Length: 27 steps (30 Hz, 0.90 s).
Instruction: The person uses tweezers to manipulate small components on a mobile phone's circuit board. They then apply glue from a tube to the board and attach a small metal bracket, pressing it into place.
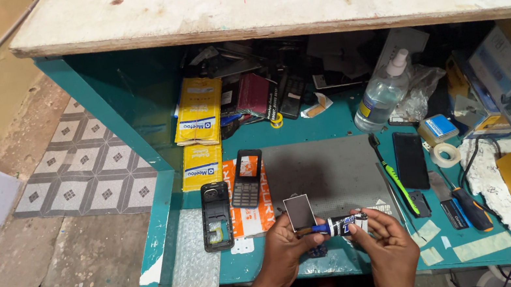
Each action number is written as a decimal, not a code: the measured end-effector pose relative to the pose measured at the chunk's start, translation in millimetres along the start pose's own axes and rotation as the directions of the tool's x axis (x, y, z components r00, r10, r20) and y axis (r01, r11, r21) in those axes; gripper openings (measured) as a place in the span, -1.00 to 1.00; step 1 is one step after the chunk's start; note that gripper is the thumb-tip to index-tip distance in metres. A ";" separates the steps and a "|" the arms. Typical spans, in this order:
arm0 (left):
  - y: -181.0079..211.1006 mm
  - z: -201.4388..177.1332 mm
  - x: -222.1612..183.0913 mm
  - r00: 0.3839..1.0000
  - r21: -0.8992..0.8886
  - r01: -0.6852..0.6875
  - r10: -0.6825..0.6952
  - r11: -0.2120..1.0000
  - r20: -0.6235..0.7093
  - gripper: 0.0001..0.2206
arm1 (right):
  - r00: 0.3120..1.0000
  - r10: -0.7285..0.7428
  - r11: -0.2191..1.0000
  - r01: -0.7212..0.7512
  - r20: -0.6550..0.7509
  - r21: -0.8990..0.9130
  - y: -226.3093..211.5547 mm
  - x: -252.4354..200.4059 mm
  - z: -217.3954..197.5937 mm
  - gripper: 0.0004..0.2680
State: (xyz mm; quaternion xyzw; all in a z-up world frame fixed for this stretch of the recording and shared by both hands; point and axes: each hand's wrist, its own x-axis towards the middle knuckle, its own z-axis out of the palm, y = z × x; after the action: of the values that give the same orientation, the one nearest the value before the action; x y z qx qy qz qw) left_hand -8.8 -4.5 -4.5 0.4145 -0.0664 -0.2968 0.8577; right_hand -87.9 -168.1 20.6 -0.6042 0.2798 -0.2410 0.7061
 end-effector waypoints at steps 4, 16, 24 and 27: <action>2.1 3.2 -0.8 0.997 -0.021 -0.005 0.004 1.000 -0.071 -0.64 | 1.000 -0.009 1.000 0.009 0.021 -0.011 5.5 -1.9 -2.3 -0.69; 5.2 1.9 -2.4 0.998 0.064 -0.005 0.009 0.998 -0.061 -0.76 | 0.938 0.277 0.961 -0.266 0.206 -0.080 4.9 0.4 -14.2 -0.70; 4.2 0.2 -2.8 0.999 0.026 0.013 -0.012 1.000 -0.050 -0.73 | 0.918 0.292 0.953 -0.302 0.267 -0.002 10.6 3.2 -15.6 -0.73; 3.8 -0.1 -2.7 0.998 0.011 0.013 -0.013 1.000 -0.054 -0.69 | 0.900 0.369 0.928 -0.369 0.231 -0.047 12.1 4.8 -15.6 -0.72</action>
State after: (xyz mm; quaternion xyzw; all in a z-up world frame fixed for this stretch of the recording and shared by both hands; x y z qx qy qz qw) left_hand -9.3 -1.1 -1.3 0.4276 -0.0422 -0.2908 0.8549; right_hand -95.0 -180.7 6.4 -0.5653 0.3033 -0.0291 0.7666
